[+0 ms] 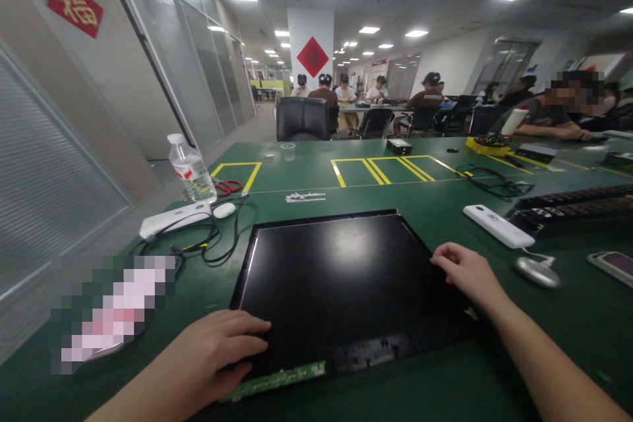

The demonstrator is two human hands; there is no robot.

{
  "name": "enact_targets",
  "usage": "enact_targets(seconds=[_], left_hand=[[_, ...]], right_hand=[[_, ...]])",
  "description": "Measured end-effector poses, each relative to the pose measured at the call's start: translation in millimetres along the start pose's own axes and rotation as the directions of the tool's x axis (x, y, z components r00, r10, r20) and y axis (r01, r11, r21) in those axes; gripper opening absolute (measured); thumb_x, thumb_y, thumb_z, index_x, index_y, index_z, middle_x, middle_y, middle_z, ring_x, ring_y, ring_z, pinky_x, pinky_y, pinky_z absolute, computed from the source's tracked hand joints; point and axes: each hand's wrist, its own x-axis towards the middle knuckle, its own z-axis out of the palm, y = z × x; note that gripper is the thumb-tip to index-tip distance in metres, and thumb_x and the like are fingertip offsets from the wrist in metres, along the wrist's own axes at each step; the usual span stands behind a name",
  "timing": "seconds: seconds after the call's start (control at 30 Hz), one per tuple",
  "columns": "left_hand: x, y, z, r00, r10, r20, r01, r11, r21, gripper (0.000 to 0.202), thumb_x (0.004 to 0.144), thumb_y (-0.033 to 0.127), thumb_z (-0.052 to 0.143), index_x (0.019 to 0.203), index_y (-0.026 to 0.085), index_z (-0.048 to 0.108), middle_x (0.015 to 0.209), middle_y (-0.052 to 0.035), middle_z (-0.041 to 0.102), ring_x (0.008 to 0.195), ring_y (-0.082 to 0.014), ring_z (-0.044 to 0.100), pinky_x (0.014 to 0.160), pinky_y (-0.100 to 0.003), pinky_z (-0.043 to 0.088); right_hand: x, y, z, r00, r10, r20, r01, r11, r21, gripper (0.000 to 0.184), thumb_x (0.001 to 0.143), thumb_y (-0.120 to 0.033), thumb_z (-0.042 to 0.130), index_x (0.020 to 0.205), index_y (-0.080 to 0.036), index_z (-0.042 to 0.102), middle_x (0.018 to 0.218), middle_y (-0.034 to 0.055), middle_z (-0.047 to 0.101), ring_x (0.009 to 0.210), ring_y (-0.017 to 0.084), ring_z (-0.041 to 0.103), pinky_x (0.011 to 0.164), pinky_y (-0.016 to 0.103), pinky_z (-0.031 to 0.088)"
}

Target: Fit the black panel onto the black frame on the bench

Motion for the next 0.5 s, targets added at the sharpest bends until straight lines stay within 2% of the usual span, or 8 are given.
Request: enact_targets(seconds=[0.33, 0.5], left_hand=[[-1.7, -2.3, 3.2, 1.0, 0.007, -0.022, -0.007, 1.0, -0.017, 0.044, 0.074, 0.01, 0.06, 0.107, 0.037, 0.071, 0.118, 0.0002, 0.076, 0.103, -0.0244, 0.071, 0.089, -0.036, 0.055], [-2.1, -4.2, 4.2, 0.998, -0.046, -0.037, 0.044, 0.998, -0.04, 0.042, 0.077, 0.014, 0.063, 0.111, 0.037, 0.071, 0.119, -0.0006, 0.076, 0.103, -0.0238, 0.071, 0.088, -0.034, 0.056]], right_hand=[[0.7, 2.0, -1.2, 1.0, 0.014, 0.015, -0.014, 1.0, 0.001, 0.017, 0.072, -0.039, 0.057, 0.072, -0.022, 0.063, 0.06, -0.0027, 0.063, 0.047, 0.013, 0.057, 0.051, 0.026, 0.045], [1.5, 2.7, -1.6, 1.0, 0.009, 0.019, -0.009, 1.0, 0.0, 0.017, 0.072, -0.038, 0.057, 0.073, -0.022, 0.063, 0.062, -0.002, 0.063, 0.051, 0.014, 0.057, 0.051, 0.025, 0.045]])
